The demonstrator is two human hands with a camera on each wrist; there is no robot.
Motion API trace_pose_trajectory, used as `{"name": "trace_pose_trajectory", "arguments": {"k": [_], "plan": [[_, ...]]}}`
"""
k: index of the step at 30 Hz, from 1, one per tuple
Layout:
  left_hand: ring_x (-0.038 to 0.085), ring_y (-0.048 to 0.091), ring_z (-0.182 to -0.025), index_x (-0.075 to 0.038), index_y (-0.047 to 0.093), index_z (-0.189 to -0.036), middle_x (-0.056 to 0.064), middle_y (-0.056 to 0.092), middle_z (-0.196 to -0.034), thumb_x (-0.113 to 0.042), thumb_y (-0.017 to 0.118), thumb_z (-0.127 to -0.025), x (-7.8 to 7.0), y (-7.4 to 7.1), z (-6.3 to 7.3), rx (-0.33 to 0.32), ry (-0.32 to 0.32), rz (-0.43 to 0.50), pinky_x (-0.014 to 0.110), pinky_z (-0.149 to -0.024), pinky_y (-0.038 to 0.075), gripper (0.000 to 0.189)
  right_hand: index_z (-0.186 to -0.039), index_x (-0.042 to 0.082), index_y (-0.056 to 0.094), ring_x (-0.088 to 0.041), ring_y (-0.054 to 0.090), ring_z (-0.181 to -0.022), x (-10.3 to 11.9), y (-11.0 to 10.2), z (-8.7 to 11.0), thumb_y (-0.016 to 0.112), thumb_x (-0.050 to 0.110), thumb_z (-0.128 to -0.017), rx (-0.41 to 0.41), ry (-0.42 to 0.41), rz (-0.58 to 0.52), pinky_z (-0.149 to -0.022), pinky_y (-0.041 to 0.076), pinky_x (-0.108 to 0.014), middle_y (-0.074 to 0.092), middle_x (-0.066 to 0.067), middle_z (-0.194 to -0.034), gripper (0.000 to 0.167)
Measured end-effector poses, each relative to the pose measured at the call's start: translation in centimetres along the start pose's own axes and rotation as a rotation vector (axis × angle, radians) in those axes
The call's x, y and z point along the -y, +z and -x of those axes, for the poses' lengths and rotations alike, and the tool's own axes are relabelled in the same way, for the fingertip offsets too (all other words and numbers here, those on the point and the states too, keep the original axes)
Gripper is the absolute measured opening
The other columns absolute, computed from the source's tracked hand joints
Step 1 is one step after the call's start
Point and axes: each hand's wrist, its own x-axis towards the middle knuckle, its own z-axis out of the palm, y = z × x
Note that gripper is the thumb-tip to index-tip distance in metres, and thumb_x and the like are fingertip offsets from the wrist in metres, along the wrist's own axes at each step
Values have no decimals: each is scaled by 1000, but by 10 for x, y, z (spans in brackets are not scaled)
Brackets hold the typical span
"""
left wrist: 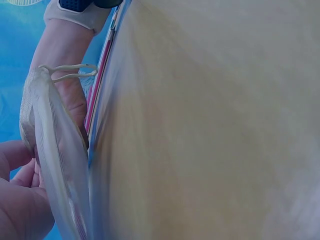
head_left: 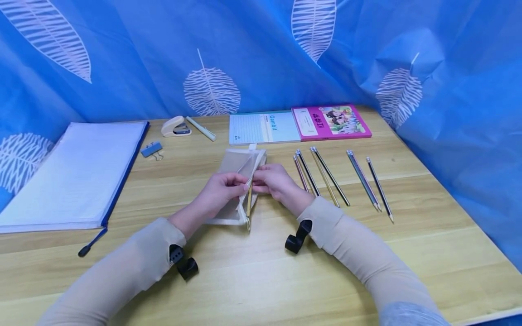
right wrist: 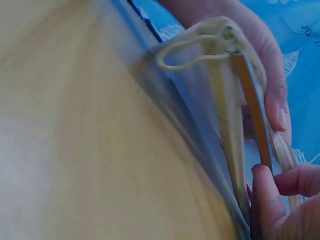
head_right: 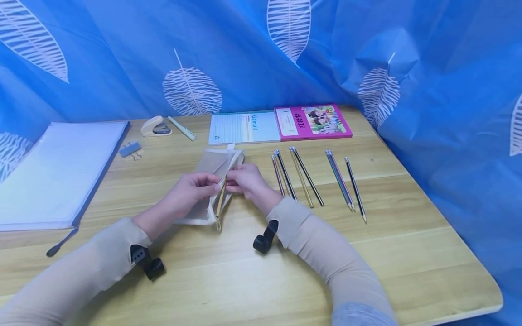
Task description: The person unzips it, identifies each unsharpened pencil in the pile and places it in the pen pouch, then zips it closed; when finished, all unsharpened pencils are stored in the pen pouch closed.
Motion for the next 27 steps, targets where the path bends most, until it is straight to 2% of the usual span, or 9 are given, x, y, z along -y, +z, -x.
{"name": "trace_pose_trajectory", "arguments": {"k": [4,8,13,15,20,27], "plan": [[13,52,-81,5,62,-109,0,60,-85,-5,63,-86,1,0,-1,-9,-20,18,21,-68,47,25,-118,-9,55,-13,62,-64,-2,2,-3,57,-3,-86,-10,8,-4,-67,54,-23,62,-7,-73,32],[11,53,-79,7,60,-109,1,59,-84,-2,62,-85,0,1,0,-14,0,48,19,-68,47,26,-117,-11,55,-14,64,-66,-3,4,-6,56,-6,-85,-14,16,-60,-69,54,-24,63,-10,-77,32],[11,55,-78,8,58,-110,3,59,-86,-1,62,-85,1,1,0,7,38,46,19,-68,47,27,-123,-10,49,-15,65,-72,-4,5,-5,51,-12,-85,25,37,-72,-73,54,-23,60,-22,-107,38],[11,55,-78,7,59,-110,3,59,-86,-1,63,-84,1,0,-1,4,42,32,19,-67,47,27,-125,-10,46,-14,65,-72,-5,5,-3,49,-14,-85,44,39,-61,-72,53,-22,56,-24,-115,40],[10,55,-77,8,59,-111,1,58,-83,-2,63,-85,0,-3,-1,-22,50,29,18,-68,47,28,-123,-12,45,-12,64,-67,-5,4,1,50,-14,-85,73,26,-58,-68,54,-20,58,-18,-102,39],[10,56,-78,6,58,-112,1,58,-83,-2,63,-85,1,-2,-1,-52,31,65,17,-69,49,29,-126,-13,43,-14,65,-75,-6,-1,6,51,-11,-86,184,56,-33,-81,52,-28,59,-14,-95,40]]}}
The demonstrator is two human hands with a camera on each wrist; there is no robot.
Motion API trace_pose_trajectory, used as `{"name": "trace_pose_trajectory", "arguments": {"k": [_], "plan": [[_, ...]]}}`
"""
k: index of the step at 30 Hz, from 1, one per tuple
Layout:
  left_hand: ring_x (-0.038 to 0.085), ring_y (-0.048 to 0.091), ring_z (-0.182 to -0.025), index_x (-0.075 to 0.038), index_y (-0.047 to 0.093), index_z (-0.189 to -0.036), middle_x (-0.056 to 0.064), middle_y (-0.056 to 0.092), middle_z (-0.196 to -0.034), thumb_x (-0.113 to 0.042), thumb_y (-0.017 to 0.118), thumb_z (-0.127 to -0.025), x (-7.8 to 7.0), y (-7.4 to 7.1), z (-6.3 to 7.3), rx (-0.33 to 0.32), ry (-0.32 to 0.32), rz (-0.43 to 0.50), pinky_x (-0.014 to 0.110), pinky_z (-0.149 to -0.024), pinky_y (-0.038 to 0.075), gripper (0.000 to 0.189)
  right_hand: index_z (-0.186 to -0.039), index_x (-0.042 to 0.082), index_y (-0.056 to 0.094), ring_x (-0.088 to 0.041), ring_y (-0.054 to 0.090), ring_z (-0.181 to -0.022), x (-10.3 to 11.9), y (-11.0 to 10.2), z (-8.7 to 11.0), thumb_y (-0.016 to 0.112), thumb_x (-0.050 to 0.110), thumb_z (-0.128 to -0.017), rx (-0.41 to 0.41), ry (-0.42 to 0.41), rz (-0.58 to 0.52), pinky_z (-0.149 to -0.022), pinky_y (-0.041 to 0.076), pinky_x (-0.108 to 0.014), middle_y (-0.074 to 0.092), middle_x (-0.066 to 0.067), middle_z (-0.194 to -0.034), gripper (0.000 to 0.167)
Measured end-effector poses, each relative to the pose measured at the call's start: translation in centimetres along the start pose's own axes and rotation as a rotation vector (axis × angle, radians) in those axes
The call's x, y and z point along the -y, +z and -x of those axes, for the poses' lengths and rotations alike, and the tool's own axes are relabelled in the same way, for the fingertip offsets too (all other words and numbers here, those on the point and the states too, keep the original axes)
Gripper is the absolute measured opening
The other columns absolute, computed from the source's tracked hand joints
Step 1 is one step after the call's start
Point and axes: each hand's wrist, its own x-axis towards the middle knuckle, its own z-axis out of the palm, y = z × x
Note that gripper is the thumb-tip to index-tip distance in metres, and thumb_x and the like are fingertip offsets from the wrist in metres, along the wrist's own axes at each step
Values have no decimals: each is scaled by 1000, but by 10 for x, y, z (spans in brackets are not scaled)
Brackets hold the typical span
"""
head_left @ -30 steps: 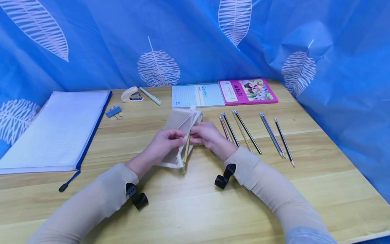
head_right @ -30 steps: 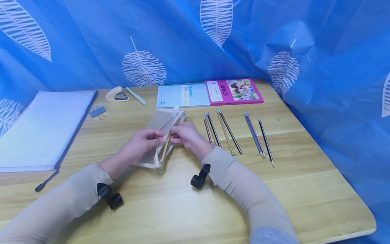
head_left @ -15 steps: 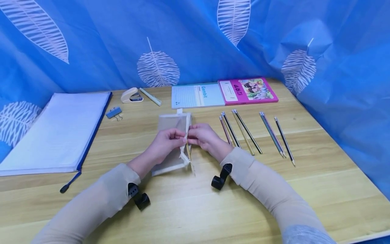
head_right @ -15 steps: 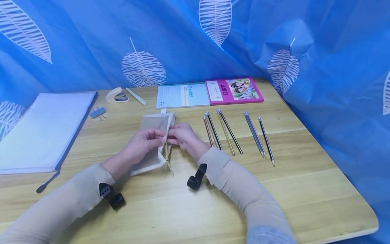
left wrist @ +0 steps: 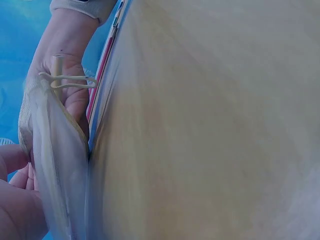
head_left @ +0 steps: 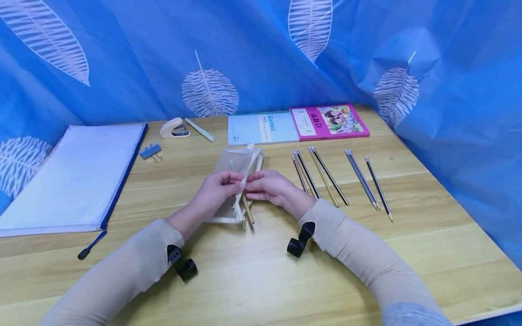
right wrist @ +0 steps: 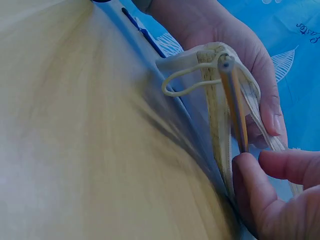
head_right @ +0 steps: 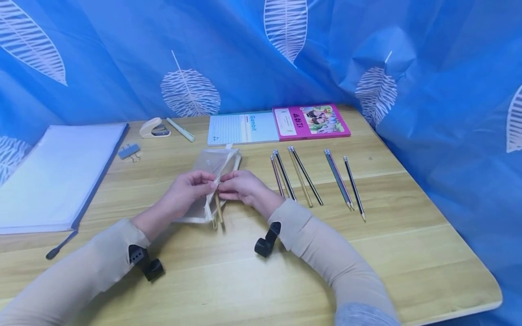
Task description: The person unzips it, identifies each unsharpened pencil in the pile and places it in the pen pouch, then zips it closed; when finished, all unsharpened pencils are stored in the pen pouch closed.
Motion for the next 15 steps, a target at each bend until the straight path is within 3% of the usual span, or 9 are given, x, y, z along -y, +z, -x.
{"name": "trace_pose_trajectory", "arguments": {"k": [5,12,15], "plan": [[9,55,-78,5,58,-112,0,58,-84,-2,63,-84,2,0,-3,-26,-31,-2,18,-69,49,30,-121,-9,46,-15,64,-74,-3,-7,6,53,-10,-85,-9,13,51,-78,53,-29,60,-11,-89,36],[9,55,-79,3,58,-112,-1,57,-85,-2,62,-85,2,-2,-1,-63,-46,23,18,-69,49,29,-106,-7,54,-13,62,-68,-5,-5,15,62,-4,-81,104,41,330,-68,55,-27,61,-7,-82,26],[8,55,-78,3,58,-112,-2,57,-84,-2,62,-85,1,-1,0,-69,-35,29,18,-69,49,29,-102,-6,57,-12,61,-63,-6,-2,18,64,-4,-79,111,49,380,-62,55,-24,61,-5,-76,24]]}}
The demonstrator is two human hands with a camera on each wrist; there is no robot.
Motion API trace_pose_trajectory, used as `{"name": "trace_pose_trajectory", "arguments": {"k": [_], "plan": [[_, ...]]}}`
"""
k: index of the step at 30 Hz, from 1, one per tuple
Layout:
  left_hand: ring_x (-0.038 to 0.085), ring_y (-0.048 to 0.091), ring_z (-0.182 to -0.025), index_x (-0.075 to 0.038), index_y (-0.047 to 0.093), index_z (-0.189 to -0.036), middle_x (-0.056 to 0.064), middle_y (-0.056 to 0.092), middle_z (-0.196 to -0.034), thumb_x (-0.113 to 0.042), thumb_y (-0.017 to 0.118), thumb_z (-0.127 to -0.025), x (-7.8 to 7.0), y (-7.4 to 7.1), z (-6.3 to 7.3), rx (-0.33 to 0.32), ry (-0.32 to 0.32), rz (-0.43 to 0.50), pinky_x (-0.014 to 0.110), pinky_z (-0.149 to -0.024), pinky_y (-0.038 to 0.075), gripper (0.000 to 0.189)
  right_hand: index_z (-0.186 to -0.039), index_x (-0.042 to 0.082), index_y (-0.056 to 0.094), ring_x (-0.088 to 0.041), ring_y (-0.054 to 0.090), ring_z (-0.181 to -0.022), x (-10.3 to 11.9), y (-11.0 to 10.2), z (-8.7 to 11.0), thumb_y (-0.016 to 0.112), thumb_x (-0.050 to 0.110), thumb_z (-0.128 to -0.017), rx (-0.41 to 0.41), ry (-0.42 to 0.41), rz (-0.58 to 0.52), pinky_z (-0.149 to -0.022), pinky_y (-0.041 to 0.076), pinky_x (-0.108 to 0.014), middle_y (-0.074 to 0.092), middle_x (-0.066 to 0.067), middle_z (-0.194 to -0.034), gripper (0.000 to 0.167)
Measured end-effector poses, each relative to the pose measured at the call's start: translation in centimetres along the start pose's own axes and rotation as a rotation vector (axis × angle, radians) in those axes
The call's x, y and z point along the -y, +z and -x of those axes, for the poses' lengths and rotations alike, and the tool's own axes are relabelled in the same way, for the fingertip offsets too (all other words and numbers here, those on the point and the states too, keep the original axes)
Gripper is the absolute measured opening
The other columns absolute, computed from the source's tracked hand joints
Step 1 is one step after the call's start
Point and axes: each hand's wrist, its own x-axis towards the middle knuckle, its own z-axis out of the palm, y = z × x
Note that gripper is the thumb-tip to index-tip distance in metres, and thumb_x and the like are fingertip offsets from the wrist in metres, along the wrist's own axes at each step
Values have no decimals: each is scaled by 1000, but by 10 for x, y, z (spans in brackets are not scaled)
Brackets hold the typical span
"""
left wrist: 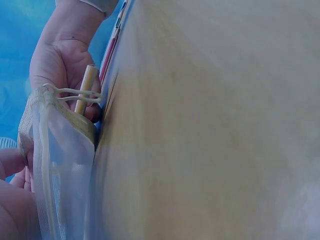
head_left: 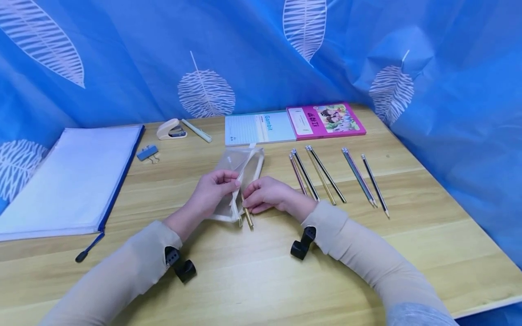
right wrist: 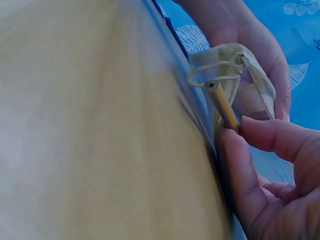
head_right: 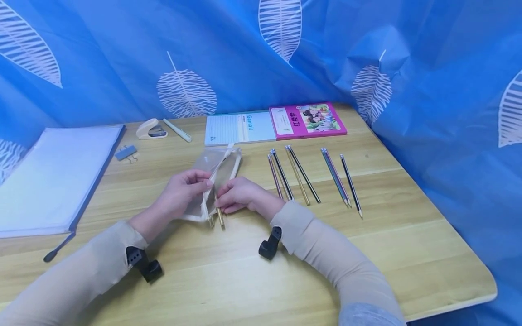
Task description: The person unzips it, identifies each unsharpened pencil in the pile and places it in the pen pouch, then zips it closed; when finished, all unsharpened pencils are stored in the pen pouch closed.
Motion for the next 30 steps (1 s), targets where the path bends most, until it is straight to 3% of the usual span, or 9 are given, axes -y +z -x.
{"name": "trace_pose_trajectory", "arguments": {"k": [7,13,19,25,30], "plan": [[9,55,-78,5,58,-112,-1,57,-84,-1,62,-85,3,-1,1,-3,-8,24,18,-69,49,28,-106,-10,56,-11,58,-59,0,-2,0,59,-8,-77,-19,17,-41,-59,54,-22,59,-3,-69,29],[9,55,-76,5,58,-112,0,57,-84,-2,62,-85,6,-3,-2,-5,-27,11,18,-68,49,28,-108,-9,55,-11,60,-58,-2,-10,-1,57,-7,-81,-81,24,-201,-59,54,-22,63,-4,-66,27],[9,57,-76,6,58,-110,2,59,-83,-1,62,-85,4,4,0,53,-35,32,19,-68,50,26,-114,-11,51,-11,63,-62,1,-3,-8,53,-9,-84,-83,-7,-318,-63,54,-21,64,-5,-69,30],[9,57,-76,8,57,-111,2,59,-84,0,60,-86,1,7,1,45,-24,59,18,-69,50,26,-119,-14,47,-12,64,-68,1,1,-14,51,-9,-87,-117,-33,-343,-70,54,-23,62,-7,-77,33],[9,55,-79,6,57,-112,0,57,-86,-1,61,-86,2,0,0,8,-27,48,18,-70,49,28,-118,-12,48,-15,65,-72,-1,-14,-6,55,-8,-86,-139,-62,-310,-75,54,-26,63,-11,-84,33]]}}
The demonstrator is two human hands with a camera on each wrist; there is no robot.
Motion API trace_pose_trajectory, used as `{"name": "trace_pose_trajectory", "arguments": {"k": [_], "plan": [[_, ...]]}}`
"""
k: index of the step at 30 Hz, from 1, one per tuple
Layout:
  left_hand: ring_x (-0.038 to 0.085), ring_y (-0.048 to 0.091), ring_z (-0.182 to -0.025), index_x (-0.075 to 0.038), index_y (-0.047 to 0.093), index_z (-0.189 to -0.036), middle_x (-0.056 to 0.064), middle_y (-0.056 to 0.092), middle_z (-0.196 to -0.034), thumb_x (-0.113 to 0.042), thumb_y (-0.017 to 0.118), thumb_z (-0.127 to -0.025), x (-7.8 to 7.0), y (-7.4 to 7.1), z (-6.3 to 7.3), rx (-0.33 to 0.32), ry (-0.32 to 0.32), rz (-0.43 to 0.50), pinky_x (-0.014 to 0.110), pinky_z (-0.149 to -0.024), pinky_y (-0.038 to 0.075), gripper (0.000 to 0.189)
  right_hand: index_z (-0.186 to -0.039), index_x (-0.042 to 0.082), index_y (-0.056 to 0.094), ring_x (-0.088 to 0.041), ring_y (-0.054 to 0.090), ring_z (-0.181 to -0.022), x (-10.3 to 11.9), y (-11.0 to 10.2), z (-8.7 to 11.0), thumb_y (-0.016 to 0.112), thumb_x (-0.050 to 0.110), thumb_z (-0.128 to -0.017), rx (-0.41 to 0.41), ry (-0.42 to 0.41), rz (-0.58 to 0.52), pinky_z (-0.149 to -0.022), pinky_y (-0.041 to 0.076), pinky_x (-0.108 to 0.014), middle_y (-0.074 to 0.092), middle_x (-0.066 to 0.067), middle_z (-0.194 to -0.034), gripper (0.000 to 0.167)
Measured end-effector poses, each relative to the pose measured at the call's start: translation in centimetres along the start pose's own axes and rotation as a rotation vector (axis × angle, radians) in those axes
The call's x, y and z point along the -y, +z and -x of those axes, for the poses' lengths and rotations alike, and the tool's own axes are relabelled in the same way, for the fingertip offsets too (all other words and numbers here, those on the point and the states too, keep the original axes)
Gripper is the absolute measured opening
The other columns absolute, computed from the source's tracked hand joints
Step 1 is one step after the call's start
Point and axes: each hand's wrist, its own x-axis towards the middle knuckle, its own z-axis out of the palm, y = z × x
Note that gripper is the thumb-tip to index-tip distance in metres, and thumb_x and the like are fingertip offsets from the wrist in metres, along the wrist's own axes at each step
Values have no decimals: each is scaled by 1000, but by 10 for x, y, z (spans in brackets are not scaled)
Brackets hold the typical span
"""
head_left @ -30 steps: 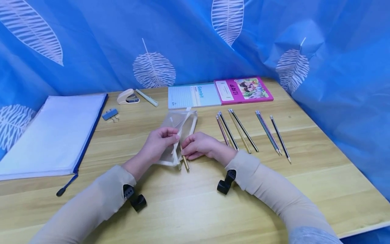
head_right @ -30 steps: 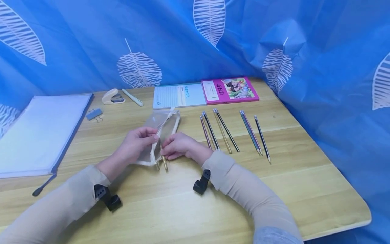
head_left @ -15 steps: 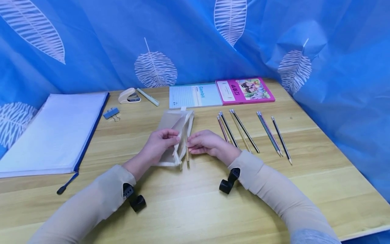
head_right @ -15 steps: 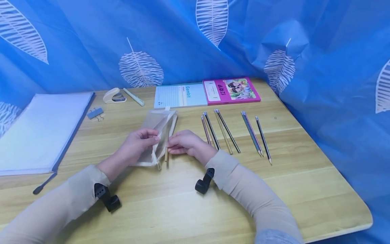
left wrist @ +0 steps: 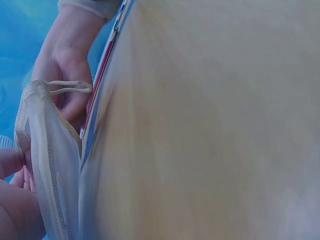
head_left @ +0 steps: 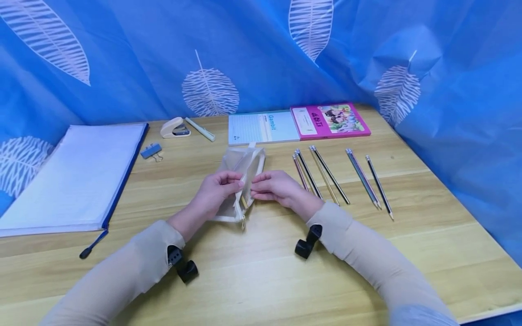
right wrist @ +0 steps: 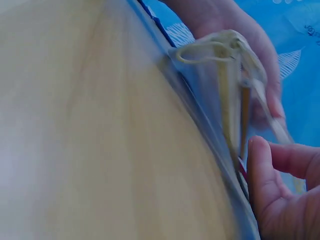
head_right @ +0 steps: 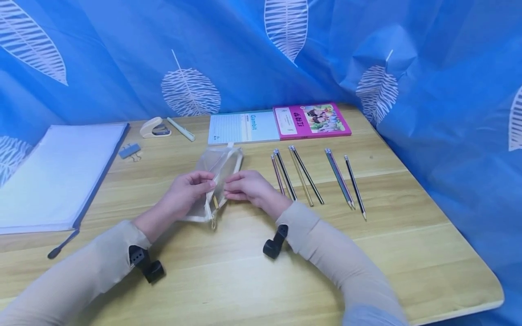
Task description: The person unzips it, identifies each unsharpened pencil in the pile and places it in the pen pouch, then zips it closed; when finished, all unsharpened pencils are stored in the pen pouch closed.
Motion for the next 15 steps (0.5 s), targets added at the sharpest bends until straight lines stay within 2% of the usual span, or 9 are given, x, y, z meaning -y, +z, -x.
{"name": "trace_pose_trajectory", "arguments": {"k": [5,9,12,15], "plan": [[8,54,-78,3,58,-111,-2,57,-86,-3,62,-85,3,-9,0,-16,-6,-14,19,-69,48,27,-122,-15,42,-12,65,-75,14,-47,25,53,-6,-87,-9,-90,84,-74,54,-25,63,-8,-85,38],[8,53,-77,1,58,-111,-3,56,-85,-4,62,-85,2,-14,2,-23,-6,-17,18,-68,48,26,-118,-13,42,-10,65,-74,26,-91,46,54,-3,-88,-68,-148,143,-72,54,-23,63,-3,-83,34],[8,53,-76,1,58,-111,-3,55,-85,-3,62,-85,0,-17,3,-33,-5,-17,18,-67,47,26,-114,-10,44,-9,64,-74,32,-118,57,55,-1,-89,-132,-161,204,-71,54,-21,64,-1,-82,30],[8,53,-76,2,58,-112,-3,55,-85,-3,61,-85,0,-17,3,-36,-3,-17,18,-67,47,27,-116,-12,43,-7,64,-77,33,-138,62,55,2,-90,-194,-148,303,-74,53,-22,63,2,-84,33]]}}
